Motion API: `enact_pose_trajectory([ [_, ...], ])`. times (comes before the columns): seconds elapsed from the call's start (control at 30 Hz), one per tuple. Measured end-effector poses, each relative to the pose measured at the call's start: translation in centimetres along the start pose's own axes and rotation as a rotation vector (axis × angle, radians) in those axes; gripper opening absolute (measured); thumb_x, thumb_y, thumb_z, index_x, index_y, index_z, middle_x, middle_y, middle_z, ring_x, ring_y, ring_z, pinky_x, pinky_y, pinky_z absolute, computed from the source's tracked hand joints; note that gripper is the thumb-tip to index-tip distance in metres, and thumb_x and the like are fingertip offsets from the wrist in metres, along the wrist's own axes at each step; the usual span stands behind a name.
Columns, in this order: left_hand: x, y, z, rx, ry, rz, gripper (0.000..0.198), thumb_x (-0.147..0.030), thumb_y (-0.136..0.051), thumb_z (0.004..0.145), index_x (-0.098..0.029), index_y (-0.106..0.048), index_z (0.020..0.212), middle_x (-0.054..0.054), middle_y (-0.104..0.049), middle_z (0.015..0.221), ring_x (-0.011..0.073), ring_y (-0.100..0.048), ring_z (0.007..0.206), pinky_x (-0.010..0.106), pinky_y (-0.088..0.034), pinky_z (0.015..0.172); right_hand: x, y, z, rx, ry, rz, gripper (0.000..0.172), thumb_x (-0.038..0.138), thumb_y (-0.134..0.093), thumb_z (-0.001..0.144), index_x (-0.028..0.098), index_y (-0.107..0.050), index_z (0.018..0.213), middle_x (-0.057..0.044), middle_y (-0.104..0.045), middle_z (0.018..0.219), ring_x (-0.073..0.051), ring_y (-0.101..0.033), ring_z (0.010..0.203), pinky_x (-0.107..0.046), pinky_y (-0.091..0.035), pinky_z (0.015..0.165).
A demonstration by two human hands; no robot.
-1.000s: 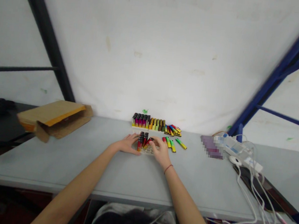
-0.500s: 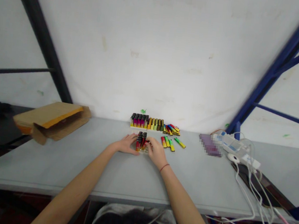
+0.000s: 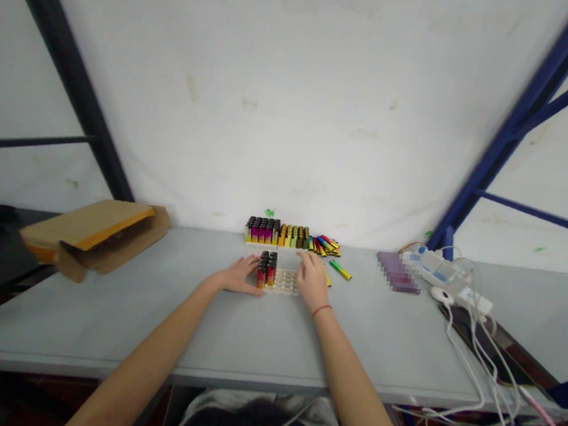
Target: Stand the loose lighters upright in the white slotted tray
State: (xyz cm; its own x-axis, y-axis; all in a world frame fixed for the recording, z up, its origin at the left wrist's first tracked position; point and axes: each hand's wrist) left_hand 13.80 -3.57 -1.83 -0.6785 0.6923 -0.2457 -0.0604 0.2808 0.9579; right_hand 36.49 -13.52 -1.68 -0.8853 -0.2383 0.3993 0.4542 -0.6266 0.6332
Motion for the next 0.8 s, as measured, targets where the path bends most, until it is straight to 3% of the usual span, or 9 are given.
enact_pose_trajectory([
  [0.13,0.1,0.0,0.1,0.021,0.009,0.002,0.107,-0.076,-0.058,0.067,-0.016,-0.023,0.148,0.014,-0.01,0.157,0.0295,-0.002,0.144,0.044,-0.002,0.115,-5.1,2.1,0.3,0.031,-0.45,-0.362,0.045,0.009,-0.037,0.085,0.011,-0.055,0.127,-0.015,-0.059,0.122,-0.025,-0.051,0.113,-0.035,-0.038,0.095],
  [0.27,0.0,0.1,0.0,0.01,0.007,-0.011,0.107,-0.075,-0.059,0.066,-0.015,-0.024,0.148,0.014,-0.011,0.157,0.0302,-0.004,0.144,0.044,-0.003,0.115,-7.7,3.4,-0.1,0.226,-0.664,-0.477,0.034,0.024,-0.037,0.093,0.014,-0.064,0.11,-0.015,-0.063,0.117,-0.029,-0.053,0.113,-0.038,-0.04,0.088],
  [0.43,0.0,0.1,0.0,0.001,0.002,-0.001,0.106,-0.075,-0.06,0.066,-0.017,-0.023,0.148,0.013,-0.014,0.157,0.0305,-0.005,0.144,0.044,-0.004,0.115,-7.9,2.6,0.0,0.309,-0.589,-0.503,0.029,0.012,-0.046,0.085,0.012,-0.061,0.11,-0.017,-0.063,0.112,-0.028,-0.055,0.108,-0.033,-0.04,0.082],
  [0.57,0.0,0.1,0.0,-0.007,-0.009,0.001,0.105,-0.074,-0.06,0.066,-0.018,-0.024,0.148,0.013,-0.015,0.157,0.0304,-0.007,0.144,0.044,-0.005,0.115,-8.6,1.7,0.1,0.255,-0.52,-0.41,0.038,0.004,-0.045,0.078,0.008,-0.057,0.113,-0.019,-0.062,0.112,-0.027,-0.056,0.106,-0.033,-0.04,0.084],
  [0.7,-0.1,0.1,0.0,0.0,-0.007,-0.003,0.106,-0.075,-0.059,0.066,-0.016,-0.024,0.148,0.014,-0.014,0.156,0.0307,-0.006,0.144,0.044,-0.005,0.115,-9.6,1.4,0.3,0.048,-0.482,0.0,0.03,0.013,-0.038,0.082,0.01,-0.057,0.106,-0.016,-0.064,0.105,-0.023,-0.057,0.098,-0.033,-0.042,0.084],
  [0.8,0.0,0.1,0.0,-0.002,-0.006,-0.004,0.106,-0.075,-0.059,0.066,-0.017,-0.024,0.148,0.014,-0.015,0.156,0.0307,-0.006,0.144,0.045,-0.005,0.115,-9.3,1.6,0.4,-0.086,-0.548,0.371,0.023,0.03,-0.042,0.083,0.016,-0.054,0.096,-0.007,-0.064,0.089,-0.018,-0.057,0.077,-0.029,-0.044,0.068],
])
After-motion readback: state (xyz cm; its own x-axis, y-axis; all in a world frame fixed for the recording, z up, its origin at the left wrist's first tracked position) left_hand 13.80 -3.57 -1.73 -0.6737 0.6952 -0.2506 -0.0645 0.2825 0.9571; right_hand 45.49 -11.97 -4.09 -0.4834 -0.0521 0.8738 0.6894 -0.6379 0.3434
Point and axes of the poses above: each hand's wrist, its own z-axis towards the middle knuckle, its own y-axis out of the back of the hand, x = y × z
